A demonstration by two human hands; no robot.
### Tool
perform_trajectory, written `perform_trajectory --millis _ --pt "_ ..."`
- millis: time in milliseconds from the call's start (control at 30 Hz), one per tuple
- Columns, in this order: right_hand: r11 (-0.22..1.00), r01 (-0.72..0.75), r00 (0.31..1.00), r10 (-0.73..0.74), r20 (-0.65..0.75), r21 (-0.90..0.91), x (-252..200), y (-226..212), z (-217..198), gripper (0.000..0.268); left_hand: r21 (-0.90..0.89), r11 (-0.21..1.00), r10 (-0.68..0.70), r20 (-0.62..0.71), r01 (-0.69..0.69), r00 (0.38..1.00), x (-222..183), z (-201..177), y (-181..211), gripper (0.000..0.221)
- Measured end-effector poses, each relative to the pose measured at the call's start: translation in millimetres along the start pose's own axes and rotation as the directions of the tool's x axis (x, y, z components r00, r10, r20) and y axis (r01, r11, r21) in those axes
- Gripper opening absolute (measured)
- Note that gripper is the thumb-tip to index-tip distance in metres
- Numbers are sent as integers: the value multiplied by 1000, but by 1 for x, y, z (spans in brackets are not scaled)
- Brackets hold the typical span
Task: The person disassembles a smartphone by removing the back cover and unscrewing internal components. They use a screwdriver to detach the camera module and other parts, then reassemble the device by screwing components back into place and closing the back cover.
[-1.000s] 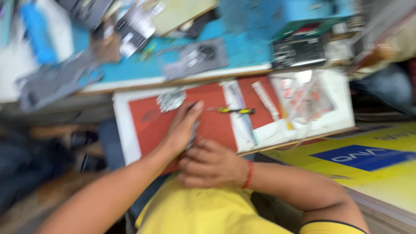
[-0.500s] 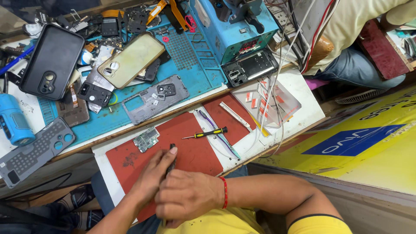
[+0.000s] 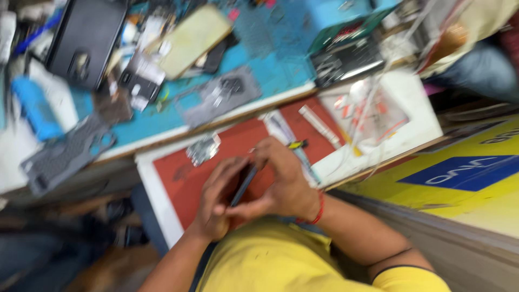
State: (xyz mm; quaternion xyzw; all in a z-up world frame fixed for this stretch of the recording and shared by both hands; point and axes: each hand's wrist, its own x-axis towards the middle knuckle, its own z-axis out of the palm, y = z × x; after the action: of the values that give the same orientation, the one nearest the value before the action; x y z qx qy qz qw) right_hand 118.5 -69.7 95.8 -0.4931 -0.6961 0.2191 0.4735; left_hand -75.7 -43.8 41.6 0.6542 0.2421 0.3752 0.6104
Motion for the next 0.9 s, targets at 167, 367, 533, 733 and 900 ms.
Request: perform_trajectory --millis 167,367,533,733,900 --pt "949 3 998 -22 57 316 -9 8 3 71 48 991 126 29 -127 992 -3 -1 -26 116" --pt "837 -163 981 84 172 522 -14 17 -10 45 32 990 134 67 -137 989 -1 -2 -25 118" --pt "934 -113 985 61 159 338 -10 11 -19 37 113 982 139 109 -151 984 3 -6 -24 118" --pt "942 -198 967 142 211 272 -5 11 -26 38 159 971 162 99 -176 982 3 -4 -25 117" --pt "897 -193 975 131 178 399 -10 19 -19 40 161 967 189 71 -198 979 -2 -1 -29 113"
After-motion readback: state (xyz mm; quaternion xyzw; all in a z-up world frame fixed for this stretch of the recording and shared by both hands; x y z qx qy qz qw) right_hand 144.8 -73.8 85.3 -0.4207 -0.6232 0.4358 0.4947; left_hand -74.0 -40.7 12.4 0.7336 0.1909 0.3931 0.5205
